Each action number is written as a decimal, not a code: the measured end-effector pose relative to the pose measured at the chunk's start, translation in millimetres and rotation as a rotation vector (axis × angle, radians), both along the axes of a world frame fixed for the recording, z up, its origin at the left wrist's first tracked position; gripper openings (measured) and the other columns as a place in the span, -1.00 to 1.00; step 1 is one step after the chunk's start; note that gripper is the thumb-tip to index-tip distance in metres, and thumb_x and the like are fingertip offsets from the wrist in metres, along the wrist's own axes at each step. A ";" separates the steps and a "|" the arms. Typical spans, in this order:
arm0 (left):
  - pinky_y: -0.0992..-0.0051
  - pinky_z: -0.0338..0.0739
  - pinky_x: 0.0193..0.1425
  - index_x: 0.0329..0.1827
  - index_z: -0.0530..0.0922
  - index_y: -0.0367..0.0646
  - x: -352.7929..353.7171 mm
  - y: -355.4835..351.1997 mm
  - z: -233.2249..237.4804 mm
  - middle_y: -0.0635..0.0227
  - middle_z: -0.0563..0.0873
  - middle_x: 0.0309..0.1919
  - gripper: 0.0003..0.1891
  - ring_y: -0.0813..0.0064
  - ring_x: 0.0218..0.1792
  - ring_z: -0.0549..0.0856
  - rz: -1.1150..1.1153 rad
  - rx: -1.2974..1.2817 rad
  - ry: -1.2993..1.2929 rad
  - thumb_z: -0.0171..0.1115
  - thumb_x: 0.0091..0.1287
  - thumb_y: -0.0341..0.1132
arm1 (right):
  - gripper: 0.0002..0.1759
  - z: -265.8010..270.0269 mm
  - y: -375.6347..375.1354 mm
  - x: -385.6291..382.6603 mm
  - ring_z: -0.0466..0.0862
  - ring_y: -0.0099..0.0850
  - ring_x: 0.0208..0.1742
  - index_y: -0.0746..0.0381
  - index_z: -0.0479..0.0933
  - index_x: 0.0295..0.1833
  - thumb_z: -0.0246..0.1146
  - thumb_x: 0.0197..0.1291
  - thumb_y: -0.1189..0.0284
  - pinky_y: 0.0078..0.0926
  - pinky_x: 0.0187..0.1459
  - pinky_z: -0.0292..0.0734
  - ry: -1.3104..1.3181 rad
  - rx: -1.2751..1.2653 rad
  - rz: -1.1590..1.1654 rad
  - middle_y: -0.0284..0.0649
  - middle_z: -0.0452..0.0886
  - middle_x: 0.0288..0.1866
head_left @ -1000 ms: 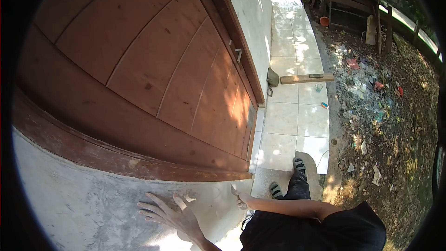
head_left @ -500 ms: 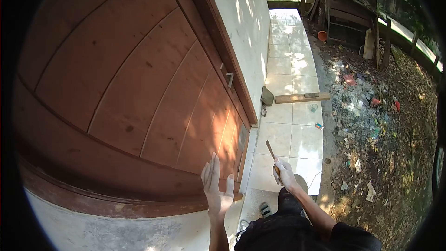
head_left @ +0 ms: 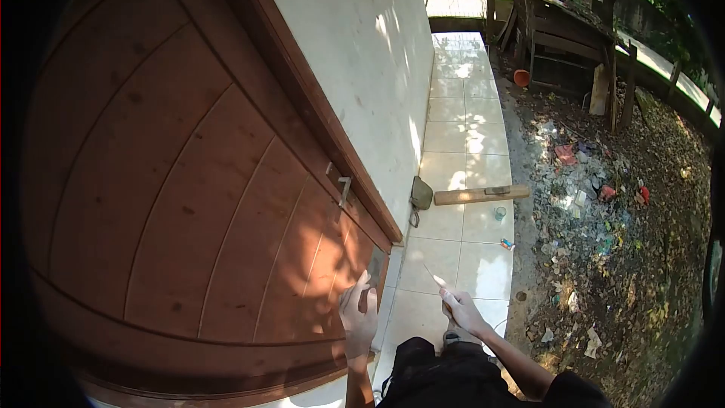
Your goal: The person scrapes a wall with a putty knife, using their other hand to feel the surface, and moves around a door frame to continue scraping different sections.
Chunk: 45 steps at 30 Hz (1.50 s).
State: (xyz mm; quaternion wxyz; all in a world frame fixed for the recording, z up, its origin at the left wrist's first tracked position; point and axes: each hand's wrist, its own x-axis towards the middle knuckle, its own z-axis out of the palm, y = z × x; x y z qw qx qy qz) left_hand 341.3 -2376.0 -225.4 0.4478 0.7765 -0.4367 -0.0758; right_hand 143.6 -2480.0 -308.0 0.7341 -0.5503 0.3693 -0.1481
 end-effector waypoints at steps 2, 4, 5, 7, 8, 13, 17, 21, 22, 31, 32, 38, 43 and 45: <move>0.23 0.36 0.26 0.18 0.53 -0.24 3.0 -19.9 -2.3 0.13 0.64 0.07 -0.62 0.18 0.06 0.58 -0.016 -0.035 -0.087 0.17 0.29 -0.39 | -0.43 19.6 -20.3 0.2 0.24 -0.63 -0.73 0.17 0.18 0.50 -0.09 0.50 0.14 -0.58 -0.66 0.21 0.004 -0.022 0.000 -0.44 0.26 -0.68; 0.21 0.28 0.34 0.29 0.45 -0.20 3.3 -39.7 6.7 0.12 0.45 0.29 -0.53 0.16 0.23 0.46 -0.050 0.015 -0.198 0.19 0.29 -0.36 | -0.45 30.7 -39.2 8.8 0.24 -0.62 -0.71 0.15 0.20 0.49 -0.09 0.50 0.17 -0.57 -0.63 0.21 -0.001 -0.050 -0.001 -0.44 0.26 -0.68; 0.21 0.28 0.34 0.29 0.45 -0.20 3.0 -48.7 12.3 0.12 0.45 0.29 -0.53 0.16 0.23 0.46 -0.045 0.012 -0.199 0.19 0.29 -0.36 | -0.46 29.3 -49.1 15.7 0.24 -0.62 -0.68 0.14 0.18 0.50 -0.10 0.49 0.21 -0.56 -0.60 0.21 -0.012 -0.100 -0.015 -0.44 0.24 -0.68; 0.20 0.22 0.39 0.30 0.43 -0.20 4.7 -68.1 19.5 0.10 0.38 0.35 -0.51 0.17 0.28 0.42 -0.030 0.044 -0.144 0.21 0.29 -0.33 | -0.46 32.4 -69.4 29.8 0.23 -0.61 -0.66 0.13 0.15 0.51 -0.10 0.48 0.25 -0.55 -0.56 0.21 -0.031 -0.150 -0.025 -0.43 0.22 -0.67; 0.20 0.22 0.39 0.30 0.43 -0.20 9.0 -76.8 19.3 0.10 0.38 0.35 -0.51 0.17 0.28 0.42 -0.027 0.045 -0.148 0.21 0.29 -0.33 | -0.45 37.4 -79.2 35.8 0.23 -0.61 -0.64 0.13 0.14 0.52 -0.11 0.47 0.28 -0.55 -0.54 0.21 -0.026 -0.178 -0.014 -0.43 0.22 -0.66; 0.15 0.32 0.36 0.30 0.42 -0.23 28.6 -119.9 14.4 0.03 0.33 0.38 -0.51 0.05 0.33 0.39 -0.008 0.058 -0.134 0.21 0.28 -0.39 | -0.44 26.0 -119.7 58.4 0.22 -0.62 -0.62 0.17 0.13 0.52 -0.10 0.46 0.31 -0.56 -0.52 0.21 -0.057 -0.108 -0.007 -0.44 0.20 -0.64; 0.14 0.35 0.34 0.28 0.43 -0.23 54.9 -164.5 5.8 0.07 0.25 0.45 -0.52 0.09 0.34 0.40 0.008 0.136 -0.145 0.22 0.28 -0.40 | -0.46 10.2 -164.0 72.2 0.22 -0.65 -0.73 0.07 0.11 0.54 -0.13 0.49 0.26 -0.65 -0.66 0.20 -0.051 -0.099 -0.019 -0.48 0.20 -0.68; 0.12 0.29 0.38 0.36 0.37 -0.17 81.6 -216.1 0.0 0.09 0.17 0.49 -0.45 0.16 0.37 0.38 0.020 0.095 -0.229 0.23 0.27 -0.39 | -0.45 -5.3 -222.2 85.2 0.20 -0.67 -0.74 0.08 0.11 0.53 -0.11 0.48 0.30 -0.65 -0.68 0.19 -0.028 -0.165 -0.018 -0.49 0.20 -0.69; 0.06 0.21 0.41 0.38 0.34 -0.19 86.7 -230.3 8.1 0.10 0.13 0.51 -0.41 0.05 0.39 0.33 0.009 0.090 -0.181 0.24 0.25 -0.39 | -0.49 -2.5 -237.3 89.3 0.23 -0.66 -0.70 0.14 0.22 0.47 -0.07 0.46 0.31 -0.63 -0.63 0.19 -0.016 -0.106 -0.058 -0.49 0.23 -0.67; 0.03 0.28 0.38 0.34 0.38 -0.26 123.1 -316.2 26.5 -0.07 0.12 0.48 -0.39 -0.21 0.34 0.31 0.020 0.110 -0.371 0.29 0.21 -0.30 | -0.71 1.0 -322.5 135.0 0.24 -0.68 -0.71 0.28 0.48 0.06 -0.02 0.44 0.32 -0.62 -0.66 0.19 -0.024 -0.013 -0.162 -0.49 0.28 -0.67; 0.02 0.23 0.41 0.39 0.32 -0.21 124.5 -319.7 24.3 -0.03 0.06 0.51 -0.37 -0.20 0.38 0.25 0.014 0.132 -0.345 0.27 0.23 -0.31 | -0.65 3.7 -328.9 140.4 0.23 -0.69 -0.71 0.26 0.41 0.22 -0.03 0.45 0.34 -0.63 -0.66 0.18 -0.029 -0.029 -0.135 -0.49 0.27 -0.67; -0.07 -0.03 0.51 0.45 0.26 -0.14 135.2 -363.2 19.1 -0.02 -0.03 0.53 -0.35 -0.16 0.49 0.06 0.113 0.133 -0.303 0.23 0.27 -0.30 | -0.47 0.1 -390.8 164.1 0.26 -0.70 -0.68 0.18 0.19 0.49 -0.05 0.44 0.40 -0.68 -0.63 0.20 -0.076 -0.063 0.083 -0.49 0.29 -0.62; -0.07 0.00 0.50 0.46 0.25 -0.12 140.7 -413.3 20.4 -0.13 0.00 0.51 -0.31 -0.17 0.49 0.06 0.277 0.074 -0.290 0.23 0.22 -0.34 | -0.49 -8.4 -457.8 187.4 0.22 -0.73 -0.55 0.21 0.27 0.45 0.02 0.42 0.44 -0.71 -0.52 0.16 -0.180 -0.148 0.153 -0.54 0.24 -0.54; -0.08 -0.03 0.51 0.48 0.23 -0.10 145.7 -432.8 23.0 -0.10 -0.03 0.52 -0.30 -0.12 0.51 0.02 0.373 0.085 -0.348 0.22 0.23 -0.32 | -0.50 -15.0 -486.8 190.5 0.22 -0.70 -0.52 0.13 0.26 0.46 0.02 0.44 0.38 -0.66 -0.47 0.20 -0.060 -0.230 0.276 -0.49 0.27 -0.51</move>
